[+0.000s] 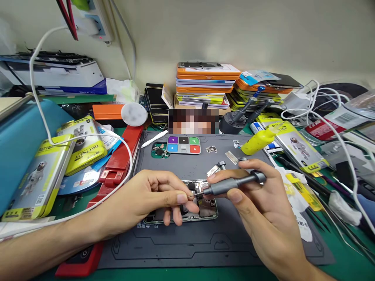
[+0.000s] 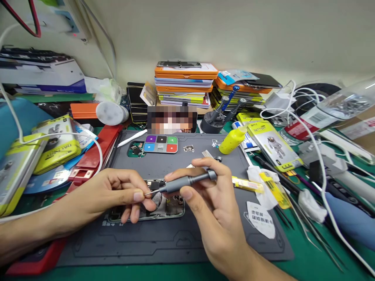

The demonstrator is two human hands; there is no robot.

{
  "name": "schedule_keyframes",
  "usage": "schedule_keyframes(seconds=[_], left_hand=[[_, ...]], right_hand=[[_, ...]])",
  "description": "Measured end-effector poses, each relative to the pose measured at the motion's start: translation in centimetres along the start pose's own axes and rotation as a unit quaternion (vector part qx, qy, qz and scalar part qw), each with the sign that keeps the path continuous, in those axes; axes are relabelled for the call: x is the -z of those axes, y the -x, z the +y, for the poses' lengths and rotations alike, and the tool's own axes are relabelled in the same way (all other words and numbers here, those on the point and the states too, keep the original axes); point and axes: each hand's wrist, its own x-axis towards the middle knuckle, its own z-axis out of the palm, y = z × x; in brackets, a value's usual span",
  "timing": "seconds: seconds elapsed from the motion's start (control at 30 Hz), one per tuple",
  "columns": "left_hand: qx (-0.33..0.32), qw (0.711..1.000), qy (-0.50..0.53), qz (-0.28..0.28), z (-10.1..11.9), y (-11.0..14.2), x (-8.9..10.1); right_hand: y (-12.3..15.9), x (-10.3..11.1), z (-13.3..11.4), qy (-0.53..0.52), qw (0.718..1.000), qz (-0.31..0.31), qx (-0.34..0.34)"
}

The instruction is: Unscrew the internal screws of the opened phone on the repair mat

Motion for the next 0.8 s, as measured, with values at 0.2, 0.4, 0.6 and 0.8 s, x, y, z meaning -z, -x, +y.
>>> schedule_keyframes(seconds=[0.2,0.4,0.6,0.8], left_hand=[[0.003,1.000,0.021,0.002,0.22,0.22,-0.14],[0.007,0.998,0.068,-0.001,0.45,0.21,-0.41],[0.008,0.998,0.067,0.001,0.41,0.20,-0.36],[0.015,0.997,0.077,-0.012,0.40,0.22,-0.29]], right_hand=[[-0.25,-0.12,-0.26,-0.016,1.000,0.004,-0.003],[-0.32,0.03,0.01,-0.068,0.997,0.001,-0.028],[-0.36,0.02,0.22,-0.099,0.995,-0.012,-0.028],[-0.34,0.00,0.17,-0.098,0.995,-0.017,-0.031]])
